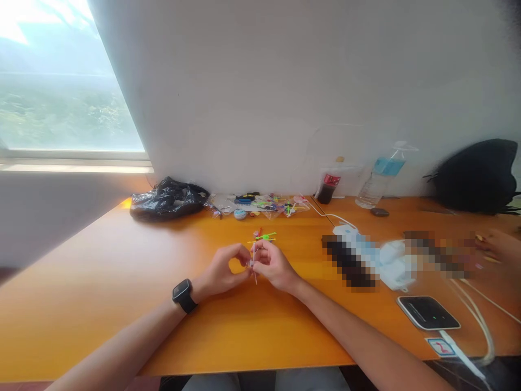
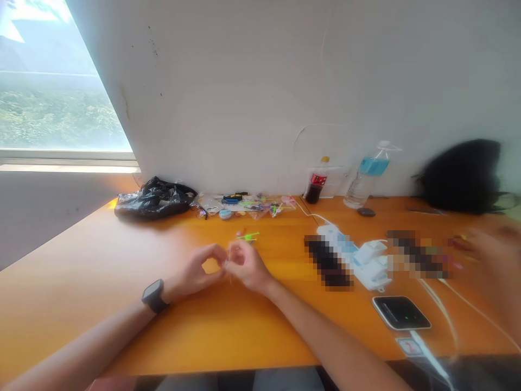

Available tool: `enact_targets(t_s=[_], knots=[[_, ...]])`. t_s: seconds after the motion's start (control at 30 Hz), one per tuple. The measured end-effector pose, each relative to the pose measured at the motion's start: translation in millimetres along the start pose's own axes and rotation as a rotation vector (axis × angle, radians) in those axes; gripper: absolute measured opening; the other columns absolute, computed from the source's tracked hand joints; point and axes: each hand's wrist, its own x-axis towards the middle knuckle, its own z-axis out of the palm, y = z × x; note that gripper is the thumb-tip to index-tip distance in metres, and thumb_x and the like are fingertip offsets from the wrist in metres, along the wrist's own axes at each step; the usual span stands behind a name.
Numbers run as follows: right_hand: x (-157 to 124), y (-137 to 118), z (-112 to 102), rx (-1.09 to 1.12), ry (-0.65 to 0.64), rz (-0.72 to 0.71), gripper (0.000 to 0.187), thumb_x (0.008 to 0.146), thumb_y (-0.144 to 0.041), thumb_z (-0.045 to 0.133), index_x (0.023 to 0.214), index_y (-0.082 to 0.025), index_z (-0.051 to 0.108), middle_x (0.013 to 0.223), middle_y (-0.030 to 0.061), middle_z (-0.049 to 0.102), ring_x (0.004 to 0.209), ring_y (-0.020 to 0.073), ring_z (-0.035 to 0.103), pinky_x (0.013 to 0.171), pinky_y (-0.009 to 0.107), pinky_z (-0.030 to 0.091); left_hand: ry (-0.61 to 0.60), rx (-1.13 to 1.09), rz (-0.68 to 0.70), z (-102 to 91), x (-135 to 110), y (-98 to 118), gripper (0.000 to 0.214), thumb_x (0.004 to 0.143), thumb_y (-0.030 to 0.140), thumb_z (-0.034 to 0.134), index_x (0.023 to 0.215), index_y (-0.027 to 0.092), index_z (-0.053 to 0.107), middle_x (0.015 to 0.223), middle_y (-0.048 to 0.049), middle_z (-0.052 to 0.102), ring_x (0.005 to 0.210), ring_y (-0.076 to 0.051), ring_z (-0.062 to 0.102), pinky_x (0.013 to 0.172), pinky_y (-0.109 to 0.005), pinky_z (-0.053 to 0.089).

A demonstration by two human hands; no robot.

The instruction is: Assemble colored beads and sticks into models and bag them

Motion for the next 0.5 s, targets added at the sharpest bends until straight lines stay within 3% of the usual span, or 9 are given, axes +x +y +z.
enact_targets(t_s=[0.2, 0.27, 0.4, 0.5], knots=[[-2.7, -2.5, 0.9, -0.102, -0.086, -0.085, 0.011, 0.093, -0.028, 0.059, 0.103, -0.023, 0.057, 0.091, -0.0003, 0.066, 0.077, 0.0149, 0.061, 0.069, 0.026, 0.049, -0.039, 0.043, -0.019, 5.1, -1.0, -11.1, 0.012, 0.083, 0.012, 0.062, 0.091, 0.020, 0.067, 0.078, 0.0000, 0.069, 0.067, -0.013, 0.060, 0.066, -0.024, 0.050], [-4.3, -0.7, -4.6, -0.190, -0.081, -0.105, 0.014, 0.097, -0.027, 0.053, 0.108, -0.023, 0.060, 0.086, -0.0013, 0.062, 0.073, 0.0142, 0.058, 0.067, 0.026, 0.047, -0.054, 0.074, -0.061, -1.3, -1.1, -17.0, 0.007, 0.085, 0.015, 0.062, 0.086, 0.020, 0.068, 0.075, 0.0001, 0.069, 0.067, -0.013, 0.061, 0.066, -0.024, 0.050], [-11.1, -1.0, -13.7, -0.526, -0.107, -0.123, 0.025, 0.099, -0.025, 0.050, 0.122, -0.023, 0.062, 0.081, -0.0005, 0.062, 0.067, 0.0161, 0.057, 0.065, 0.028, 0.047, -0.040, 0.155, -0.168, -32.1, 1.0, -39.5, 0.009, 0.086, 0.028, 0.070, 0.081, 0.020, 0.071, 0.078, -0.0029, 0.074, 0.072, -0.017, 0.068, 0.071, -0.028, 0.055], [-18.2, -16.1, -9.6, -0.889, -0.181, -0.263, 0.034, 0.096, -0.017, 0.053, 0.128, -0.021, 0.063, 0.105, 0.0089, 0.070, 0.090, 0.0238, 0.067, 0.082, 0.035, 0.054, -0.024, 0.189, -0.219, -60.9, 7.3, -59.7, 0.018, 0.085, 0.039, 0.075, 0.081, 0.021, 0.074, 0.090, -0.0072, 0.079, 0.078, -0.021, 0.073, 0.073, -0.031, 0.058]])
